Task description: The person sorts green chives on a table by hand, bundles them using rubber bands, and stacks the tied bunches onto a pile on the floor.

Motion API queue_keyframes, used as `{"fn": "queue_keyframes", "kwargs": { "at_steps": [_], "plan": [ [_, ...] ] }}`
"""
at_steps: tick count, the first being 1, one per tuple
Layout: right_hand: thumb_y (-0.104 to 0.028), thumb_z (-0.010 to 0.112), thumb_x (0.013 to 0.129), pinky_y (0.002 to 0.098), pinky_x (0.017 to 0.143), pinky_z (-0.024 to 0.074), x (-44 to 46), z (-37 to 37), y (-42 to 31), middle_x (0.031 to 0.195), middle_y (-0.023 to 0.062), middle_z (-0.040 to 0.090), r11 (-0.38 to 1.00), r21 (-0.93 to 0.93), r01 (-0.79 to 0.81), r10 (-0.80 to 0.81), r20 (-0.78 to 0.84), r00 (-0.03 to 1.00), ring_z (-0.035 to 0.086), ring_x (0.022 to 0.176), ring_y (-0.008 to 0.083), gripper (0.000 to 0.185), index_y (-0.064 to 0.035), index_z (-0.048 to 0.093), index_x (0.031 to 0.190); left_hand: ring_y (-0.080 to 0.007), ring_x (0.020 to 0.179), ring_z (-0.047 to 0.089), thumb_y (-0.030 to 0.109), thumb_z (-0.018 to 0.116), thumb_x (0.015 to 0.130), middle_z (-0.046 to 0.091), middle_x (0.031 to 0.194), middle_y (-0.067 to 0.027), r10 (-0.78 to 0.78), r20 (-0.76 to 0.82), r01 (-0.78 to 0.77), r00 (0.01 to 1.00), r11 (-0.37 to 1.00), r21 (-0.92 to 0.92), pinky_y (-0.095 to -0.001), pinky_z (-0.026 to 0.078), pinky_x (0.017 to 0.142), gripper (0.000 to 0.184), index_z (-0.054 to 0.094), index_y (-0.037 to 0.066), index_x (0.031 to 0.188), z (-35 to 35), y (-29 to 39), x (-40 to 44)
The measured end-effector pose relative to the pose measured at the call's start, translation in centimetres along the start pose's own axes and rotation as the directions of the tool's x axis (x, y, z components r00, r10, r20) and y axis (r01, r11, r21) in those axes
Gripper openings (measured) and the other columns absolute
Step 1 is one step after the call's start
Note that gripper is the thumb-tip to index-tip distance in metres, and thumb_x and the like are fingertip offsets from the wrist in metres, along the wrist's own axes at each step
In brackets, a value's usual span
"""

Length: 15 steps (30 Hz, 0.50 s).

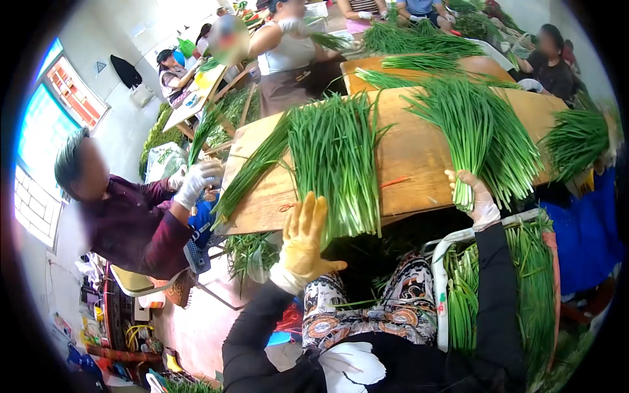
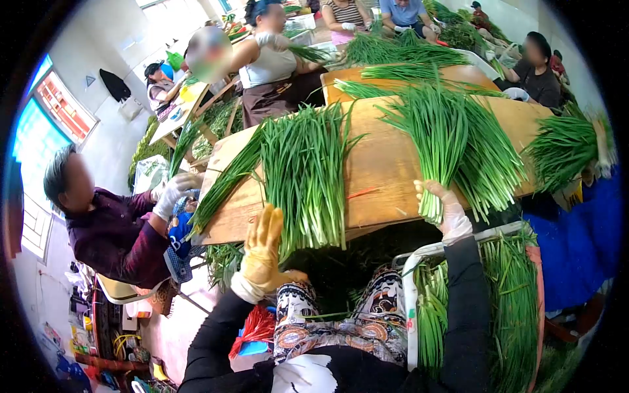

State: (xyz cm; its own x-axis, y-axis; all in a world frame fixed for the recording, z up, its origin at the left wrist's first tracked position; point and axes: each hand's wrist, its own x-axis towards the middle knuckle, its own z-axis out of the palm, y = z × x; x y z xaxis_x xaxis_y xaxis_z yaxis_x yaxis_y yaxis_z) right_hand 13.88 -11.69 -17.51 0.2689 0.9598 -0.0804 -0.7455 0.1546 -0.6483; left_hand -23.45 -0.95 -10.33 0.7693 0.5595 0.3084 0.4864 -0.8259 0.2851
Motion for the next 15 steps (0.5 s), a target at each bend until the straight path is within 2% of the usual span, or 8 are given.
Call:
{"fn": "queue_keyframes", "kwargs": {
  "at_steps": [1,3,6,8,9,10,13,15],
  "plan": [
    [-0.014,0.065,0.074,0.0280,0.061,0.0534,0.3,-0.8,0.4,0.103,0.0147,0.058,0.994,-0.109,-0.009,-0.004,-0.116,0.993,0.061,0.078,0.0161,0.030,0.0000,0.055,0.099,-0.0316,0.130,0.009,0.041,0.081,0.040,0.007,0.141,-0.0162,-0.040,0.048,0.037,0.998,0.997,0.069,-0.0404,0.009,0.104,0.127,0.007,0.008,0.137,1.2,-0.4,-0.6],
    [-0.017,0.063,0.076,0.0241,0.056,0.0515,0.7,-0.6,1.5,0.094,0.0107,0.060,0.952,-0.304,-0.022,-0.075,-0.305,0.949,0.060,0.070,0.0136,0.028,-0.0007,0.054,0.096,-0.0350,0.129,0.011,0.034,0.077,0.051,0.012,0.140,-0.0187,-0.037,-0.032,0.037,0.999,0.999,0.016,-0.0408,0.011,0.104,0.112,0.010,0.006,0.136,3.9,-1.7,-2.1],
    [-0.020,0.063,0.076,0.0226,0.055,0.0507,1.3,0.1,2.2,0.092,0.0088,0.061,0.952,-0.305,-0.028,-0.068,-0.300,0.952,0.059,0.070,0.0124,0.032,-0.0006,0.053,0.100,-0.0364,0.129,0.014,0.007,0.061,0.069,0.015,0.139,-0.0195,-0.046,-0.215,0.002,0.976,0.980,-0.198,-0.0397,0.016,0.104,0.083,0.012,0.004,0.136,6.4,-2.9,-2.3],
    [-0.020,0.063,0.076,0.0231,0.056,0.0510,1.5,1.6,2.2,0.091,0.0081,0.061,0.951,-0.305,-0.043,-0.041,-0.263,0.964,0.059,0.070,0.0122,0.033,-0.0005,0.053,0.100,-0.0327,0.128,0.019,-0.006,0.062,0.060,0.018,0.139,-0.0169,-0.107,-0.304,0.017,0.947,0.959,-0.283,-0.0354,0.020,0.103,0.093,0.012,0.010,0.137,7.2,-2.5,-1.8],
    [-0.021,0.063,0.076,0.0236,0.056,0.0514,1.5,2.6,2.2,0.091,0.0074,0.061,0.954,-0.296,-0.049,-0.021,-0.228,0.973,0.059,0.070,0.0120,0.034,-0.0005,0.052,0.101,-0.0278,0.130,0.015,-0.009,0.053,0.067,0.015,0.141,-0.0135,-0.134,-0.287,0.017,0.949,0.927,-0.376,-0.0336,0.016,0.104,0.083,0.013,0.009,0.137,8.1,-2.9,-1.7],
    [-0.021,0.063,0.076,0.0236,0.056,0.0514,1.5,3.4,2.2,0.091,0.0074,0.061,0.952,-0.302,-0.053,-0.016,-0.222,0.975,0.059,0.070,0.0120,0.034,-0.0005,0.052,0.101,-0.0253,0.130,0.016,-0.015,0.049,0.062,0.016,0.141,-0.0102,-0.177,-0.259,0.021,0.949,0.860,-0.510,-0.0334,0.016,0.104,0.087,0.014,0.011,0.137,8.6,-2.9,-1.3],
    [-0.021,0.062,0.076,0.0251,0.058,0.0522,1.4,4.7,2.6,0.092,0.0074,0.060,0.956,-0.282,-0.087,0.031,-0.197,0.980,0.059,0.071,0.0121,0.030,-0.0025,0.052,0.098,-0.0252,0.130,0.018,-0.009,0.049,0.068,0.018,0.141,-0.0094,-0.148,-0.310,0.023,0.939,0.928,-0.372,-0.0329,0.014,0.105,0.079,0.016,0.010,0.137,8.6,-2.9,-1.0],
    [-0.020,0.062,0.076,0.0264,0.059,0.0529,1.6,4.4,3.2,0.095,0.0090,0.059,0.963,-0.257,-0.082,0.028,-0.208,0.978,0.059,0.072,0.0129,0.028,-0.0041,0.051,0.096,-0.0273,0.129,0.019,0.007,0.051,0.077,0.019,0.140,-0.0107,-0.144,-0.287,0.072,0.947,0.966,-0.248,-0.0343,0.015,0.104,0.066,0.020,0.010,0.136,7.7,-2.4,-0.8]
  ]
}}
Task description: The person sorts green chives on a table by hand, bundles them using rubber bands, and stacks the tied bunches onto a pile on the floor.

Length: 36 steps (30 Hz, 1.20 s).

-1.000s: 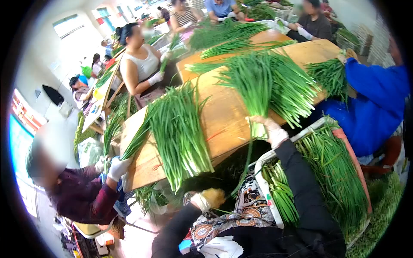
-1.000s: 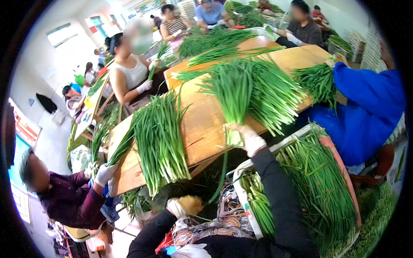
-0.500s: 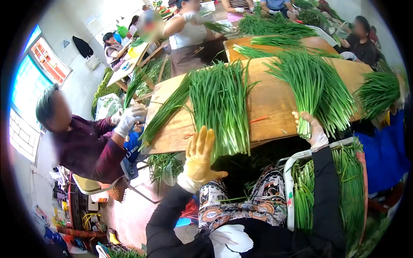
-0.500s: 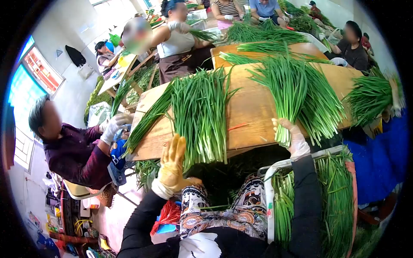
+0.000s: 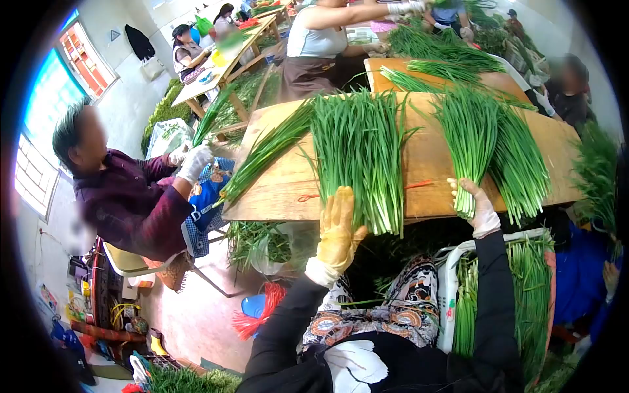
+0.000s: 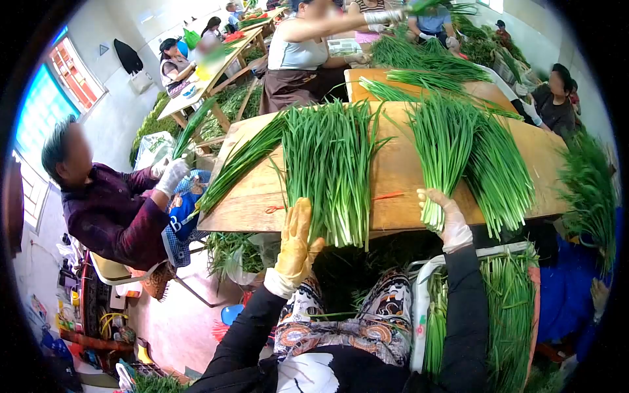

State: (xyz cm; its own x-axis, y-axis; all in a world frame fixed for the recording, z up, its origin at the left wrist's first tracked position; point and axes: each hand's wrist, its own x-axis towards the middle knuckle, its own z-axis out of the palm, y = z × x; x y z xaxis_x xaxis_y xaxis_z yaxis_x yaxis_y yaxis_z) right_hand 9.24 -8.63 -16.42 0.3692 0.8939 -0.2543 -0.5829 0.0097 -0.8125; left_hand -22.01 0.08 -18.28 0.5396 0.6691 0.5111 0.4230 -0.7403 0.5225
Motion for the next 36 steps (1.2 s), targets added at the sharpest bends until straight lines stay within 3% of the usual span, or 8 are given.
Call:
{"fn": "queue_keyframes", "kwargs": {
  "at_steps": [4,9,14,18,25,30,33,36],
  "plan": [
    [-0.018,0.061,0.077,0.0269,0.059,0.0534,0.1,-0.4,0.8,0.099,0.0119,0.057,1.000,0.005,-0.028,0.028,0.071,0.997,0.060,0.072,0.0144,0.025,-0.0033,0.050,0.095,-0.0322,0.126,0.024,0.029,0.053,0.081,0.022,0.139,-0.0154,-0.026,0.135,-0.025,0.990,0.932,0.362,-0.0387,0.018,0.103,0.061,0.027,0.013,0.134,-1.1,0.2,0.5],
    [-0.023,0.063,0.076,0.0224,0.055,0.0519,-1.8,5.7,-0.4,0.090,0.0074,0.058,1.000,-0.011,0.013,-0.011,0.129,0.992,0.058,0.072,0.0111,0.045,0.0064,0.048,0.106,-0.0317,0.128,0.020,0.033,0.050,0.083,0.024,0.138,-0.0148,-0.129,0.127,0.077,0.984,0.934,0.350,-0.0381,0.013,0.104,0.060,0.026,0.014,0.135,0.6,-0.9,0.5],
    [-0.024,0.068,0.072,0.0217,0.060,0.0538,-2.8,14.4,-2.5,0.088,0.0069,0.056,0.997,0.075,-0.006,-0.025,0.406,0.914,0.059,0.073,0.0113,0.064,0.0104,0.036,0.115,-0.0264,0.131,0.012,0.053,0.033,0.085,0.016,0.141,-0.0128,-0.145,0.110,0.171,0.983,0.940,-0.295,-0.0372,0.007,0.106,0.067,0.019,0.011,0.136,-3.9,-1.5,2.8],
    [-0.016,0.062,0.076,0.0239,0.059,0.0540,-0.6,17.4,1.8,0.093,0.0119,0.059,0.978,0.174,-0.113,0.023,0.450,0.892,0.062,0.071,0.0158,0.042,0.0061,0.046,0.108,-0.0235,0.128,0.019,0.060,0.030,0.083,0.023,0.139,-0.0126,-0.217,0.169,0.265,0.961,0.565,-0.781,-0.0359,0.015,0.103,0.077,0.021,0.004,0.134,-5.7,-3.8,3.2],
    [-0.014,0.061,0.078,0.0291,0.062,0.0527,0.1,17.6,9.6,0.087,0.0102,0.061,0.929,-0.049,-0.367,0.369,0.197,0.908,0.061,0.072,0.0162,0.028,-0.0002,0.053,0.101,-0.0250,0.123,0.029,0.045,0.035,0.088,0.034,0.132,-0.0164,-0.124,0.045,0.124,0.991,0.749,-0.651,-0.0334,0.021,0.102,0.059,0.034,0.001,0.128,-5.9,-7.3,4.2],
    [-0.016,0.061,0.078,0.0307,0.064,0.0528,-0.4,18.1,9.5,0.088,0.0117,0.062,0.944,-0.095,-0.317,0.330,0.182,0.926,0.061,0.072,0.0170,0.029,-0.0001,0.054,0.101,-0.0290,0.123,0.030,0.035,0.041,0.089,0.034,0.132,-0.0158,0.085,0.008,-0.074,0.996,0.912,-0.404,-0.0368,0.020,0.103,0.047,0.040,0.007,0.126,-8.0,-2.7,9.1],
    [-0.017,0.061,0.079,0.0317,0.066,0.0524,0.1,17.7,10.3,0.085,0.0110,0.062,0.948,-0.086,-0.306,0.317,0.205,0.926,0.061,0.074,0.0184,0.027,-0.0012,0.056,0.100,-0.0238,0.125,0.030,0.039,0.044,0.086,0.040,0.129,-0.0146,0.512,0.174,-0.461,0.841,0.847,-0.265,-0.0379,0.015,0.104,0.046,0.044,0.013,0.124,-6.4,-0.9,12.7],
    [-0.017,0.060,0.080,0.0317,0.067,0.0518,-0.3,17.9,10.1,0.086,0.0099,0.062,0.950,-0.002,-0.311,0.303,0.235,0.924,0.061,0.074,0.0178,0.026,-0.0016,0.056,0.100,-0.0285,0.126,0.025,0.045,0.045,0.084,0.037,0.132,-0.0050,0.384,0.459,-0.349,0.801,0.923,-0.164,-0.0447,0.014,0.103,0.047,0.046,0.019,0.122,-2.0,-1.7,14.0]
  ]
}}
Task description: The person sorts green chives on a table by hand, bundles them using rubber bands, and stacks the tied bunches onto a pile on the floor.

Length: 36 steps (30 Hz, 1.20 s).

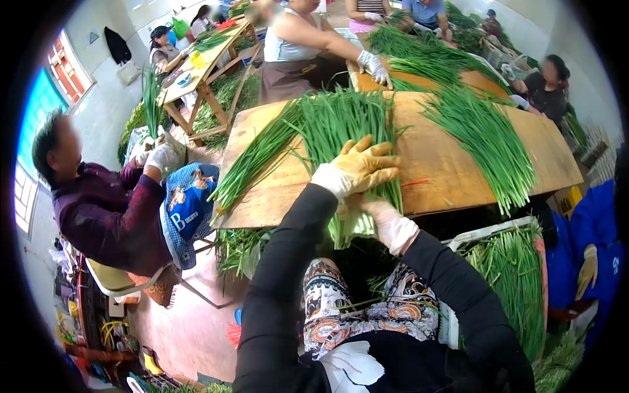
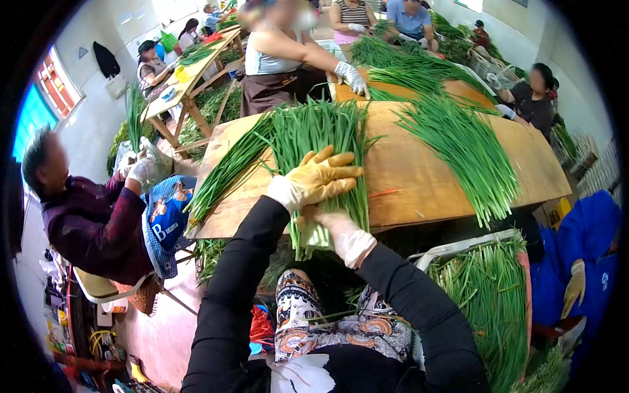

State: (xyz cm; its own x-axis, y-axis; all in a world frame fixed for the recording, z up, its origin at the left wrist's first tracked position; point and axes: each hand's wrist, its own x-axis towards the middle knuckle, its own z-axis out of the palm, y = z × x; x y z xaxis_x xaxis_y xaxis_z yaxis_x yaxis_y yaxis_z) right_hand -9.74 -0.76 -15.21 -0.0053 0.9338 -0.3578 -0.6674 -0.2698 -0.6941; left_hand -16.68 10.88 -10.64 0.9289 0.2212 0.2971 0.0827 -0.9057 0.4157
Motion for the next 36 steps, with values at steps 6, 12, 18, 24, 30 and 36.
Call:
{"fn": "queue_keyframes", "kwargs": {
  "at_steps": [6,12,18,24,30,36],
  "plan": [
    [-0.013,0.058,0.082,0.0283,0.085,0.0444,-7.3,2.5,-0.4,0.115,0.0074,0.051,0.980,-0.199,-0.018,0.044,0.129,0.991,0.054,0.097,0.0150,0.048,-0.0021,0.035,0.123,-0.0325,0.128,0.019,0.056,0.051,0.074,0.033,0.135,-0.0025,-0.269,0.149,0.227,0.951,0.942,0.249,-0.0485,0.013,0.103,0.055,0.054,0.020,0.115,1.6,-1.1,1.0],
    [-0.021,0.055,0.084,0.0273,0.085,0.0436,-7.8,-7.0,-3.6,0.098,0.0069,0.062,0.663,-0.662,0.350,-0.285,0.209,0.936,0.056,0.095,0.0126,0.028,-0.0037,0.058,0.106,-0.0330,0.127,0.021,0.052,0.053,0.073,0.034,0.133,-0.0064,-0.299,0.037,0.269,0.954,0.901,0.340,-0.0498,0.011,0.103,0.058,0.050,0.014,0.118,3.9,0.2,1.1],
    [-0.022,0.054,0.080,0.0362,0.091,0.0365,-0.4,-15.2,-6.9,0.114,0.0115,0.053,-0.468,-0.880,0.078,-0.537,0.353,0.766,0.045,0.108,0.0321,0.050,-0.0172,0.038,0.128,-0.0329,0.127,0.022,0.053,0.050,0.074,0.033,0.134,-0.0068,-0.303,-0.050,0.292,0.952,0.843,0.451,-0.0490,0.009,0.103,0.069,0.038,0.012,0.127,6.6,0.9,2.3],
    [-0.024,0.058,0.075,0.0418,0.066,0.0447,0.0,-14.1,-7.4,0.075,0.0110,0.059,-0.579,-0.815,0.029,-0.396,0.312,0.864,0.057,0.075,0.0291,0.014,-0.0115,0.061,0.080,-0.0340,0.128,0.017,0.054,0.051,0.072,0.029,0.136,-0.0081,-0.337,0.104,0.226,0.936,0.800,0.557,-0.0503,0.008,0.103,0.073,0.037,0.011,0.128,4.8,2.4,3.1],
    [-0.020,0.054,0.073,0.0405,0.067,0.0462,-2.6,-10.4,-8.5,0.073,0.0162,0.060,-0.493,-0.870,0.030,-0.297,0.200,0.934,0.059,0.072,0.0319,0.016,-0.0059,0.061,0.073,-0.0293,0.117,0.037,0.040,0.064,0.069,0.040,0.127,-0.0079,0.044,0.035,-0.053,0.998,0.935,0.351,-0.0415,0.027,0.097,0.062,0.046,0.011,0.120,5.5,0.3,3.9],
    [-0.025,0.052,0.071,0.0396,0.065,0.0441,-0.9,-8.1,-10.2,0.070,0.0155,0.060,-0.297,-0.945,0.137,-0.195,0.201,0.960,0.057,0.069,0.0337,0.023,-0.0038,0.060,0.075,-0.0251,0.094,0.054,0.031,0.068,0.064,0.061,0.097,-0.0057,0.015,0.198,-0.036,0.980,0.994,0.104,-0.0347,0.040,0.083,0.039,0.063,0.010,0.096,6.0,-0.9,4.7]
  ]
}}
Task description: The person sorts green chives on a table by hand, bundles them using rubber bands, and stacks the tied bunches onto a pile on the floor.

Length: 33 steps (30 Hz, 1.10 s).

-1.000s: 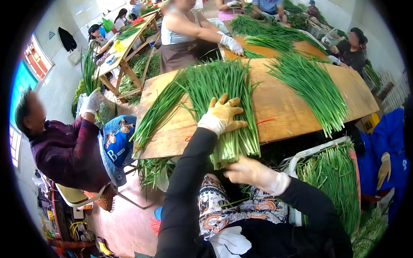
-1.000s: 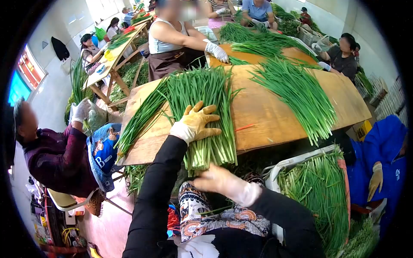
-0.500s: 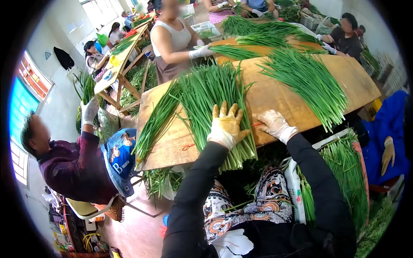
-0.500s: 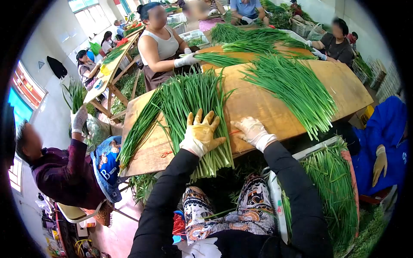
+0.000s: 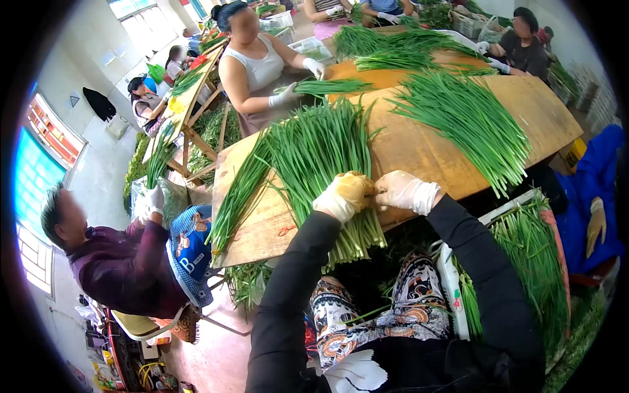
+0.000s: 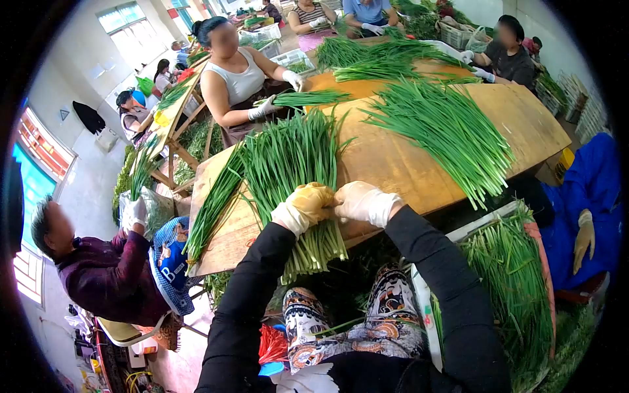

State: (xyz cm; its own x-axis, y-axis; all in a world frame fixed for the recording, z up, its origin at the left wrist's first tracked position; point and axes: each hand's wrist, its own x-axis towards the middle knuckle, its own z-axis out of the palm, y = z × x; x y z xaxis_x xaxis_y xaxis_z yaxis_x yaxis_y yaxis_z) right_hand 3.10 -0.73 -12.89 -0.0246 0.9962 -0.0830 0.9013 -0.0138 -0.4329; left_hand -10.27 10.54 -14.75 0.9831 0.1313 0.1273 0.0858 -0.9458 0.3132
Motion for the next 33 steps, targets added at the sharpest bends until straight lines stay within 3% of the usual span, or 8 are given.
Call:
{"fn": "queue_keyframes", "kwargs": {
  "at_steps": [3,9,15,16,18,25,31,33],
  "plan": [
    [-0.028,0.054,0.076,0.0355,0.062,0.0451,-0.1,0.4,0.9,0.067,0.0125,0.061,0.958,0.282,0.059,-0.057,-0.013,0.998,0.058,0.064,0.0264,0.026,-0.0032,0.061,0.074,-0.0251,0.090,0.055,0.026,0.068,0.065,0.062,0.092,-0.0065,-0.006,-0.001,0.006,1.000,0.999,-0.054,-0.0332,0.042,0.080,0.030,0.064,0.009,0.090,-0.4,-0.2,-0.3],
    [-0.027,0.054,0.085,0.0170,0.053,0.0414,-2.4,3.3,3.2,0.075,0.0058,0.064,-0.036,0.977,0.210,0.367,-0.182,0.912,0.053,0.056,0.0055,0.025,-0.0029,0.060,0.081,-0.0236,0.080,0.057,0.019,0.063,0.068,0.062,0.082,-0.0067,-0.083,-0.093,0.055,0.992,0.961,-0.271,-0.0342,0.043,0.075,0.017,0.063,0.008,0.080,-1.1,0.6,-1.3],
    [-0.039,0.052,0.083,0.0256,0.062,0.0450,-3.2,5.8,6.8,0.090,0.0062,0.063,0.413,0.887,0.206,0.579,-0.431,0.693,0.054,0.065,0.0117,0.036,-0.0062,0.057,0.099,-0.0242,0.083,0.057,0.024,0.061,0.071,0.062,0.082,-0.0049,-0.010,-0.091,0.007,0.996,0.999,-0.034,-0.0348,0.043,0.074,0.017,0.063,0.011,0.081,-0.7,1.0,-1.0],
    [-0.040,0.054,0.082,0.0294,0.066,0.0446,-3.8,4.3,6.0,0.096,0.0073,0.061,0.888,0.427,0.168,0.247,-0.754,0.609,0.054,0.072,0.0155,0.038,-0.0078,0.056,0.102,-0.0246,0.084,0.056,0.025,0.061,0.071,0.061,0.082,-0.0047,-0.046,-0.046,0.047,0.998,0.999,0.019,-0.0356,0.042,0.075,0.017,0.063,0.012,0.082,-1.0,1.5,-0.9],
    [-0.040,0.058,0.076,0.0367,0.067,0.0460,-4.3,2.5,4.8,0.097,0.0128,0.058,0.939,-0.325,0.108,-0.317,-0.707,0.632,0.056,0.087,0.0262,0.038,-0.0088,0.057,0.097,-0.0260,0.089,0.054,0.026,0.061,0.070,0.059,0.085,-0.0052,-0.075,0.009,0.074,0.997,0.992,0.103,-0.0370,0.040,0.077,0.020,0.061,0.016,0.087,-1.8,2.4,-0.8],
    [-0.022,0.054,0.077,0.0371,0.068,0.0457,-3.4,3.7,4.4,0.088,0.0150,0.058,0.960,-0.213,-0.181,0.166,-0.084,0.983,0.056,0.085,0.0278,0.018,-0.0052,0.059,0.081,-0.0291,0.085,0.055,0.023,0.066,0.066,0.058,0.091,-0.0100,-0.049,0.071,0.052,0.996,0.998,-0.038,-0.0360,0.043,0.075,0.041,0.056,0.011,0.104,0.2,2.1,2.1],
    [-0.025,0.056,0.078,0.0307,0.064,0.0451,-3.0,2.8,2.1,0.075,0.0101,0.057,0.980,0.087,0.177,-0.126,-0.412,0.903,0.057,0.074,0.0237,0.020,-0.0045,0.059,0.080,-0.0293,0.074,0.056,0.014,0.064,0.064,0.060,0.081,-0.0129,0.133,0.017,-0.131,0.991,0.987,-0.088,-0.0330,0.045,0.069,0.021,0.064,0.003,0.082,2.6,-0.3,2.1],
    [-0.025,0.054,0.081,0.0249,0.062,0.0455,-2.9,2.6,1.7,0.080,0.0079,0.060,0.668,0.734,0.121,0.159,-0.300,0.940,0.058,0.075,0.0160,0.022,-0.0038,0.059,0.079,-0.0277,0.072,0.057,0.008,0.063,0.064,0.060,0.074,-0.0120,0.065,-0.038,-0.073,0.997,0.959,-0.273,-0.0318,0.046,0.067,0.017,0.064,0.002,0.080,2.2,-0.3,1.6]
  ]
}}
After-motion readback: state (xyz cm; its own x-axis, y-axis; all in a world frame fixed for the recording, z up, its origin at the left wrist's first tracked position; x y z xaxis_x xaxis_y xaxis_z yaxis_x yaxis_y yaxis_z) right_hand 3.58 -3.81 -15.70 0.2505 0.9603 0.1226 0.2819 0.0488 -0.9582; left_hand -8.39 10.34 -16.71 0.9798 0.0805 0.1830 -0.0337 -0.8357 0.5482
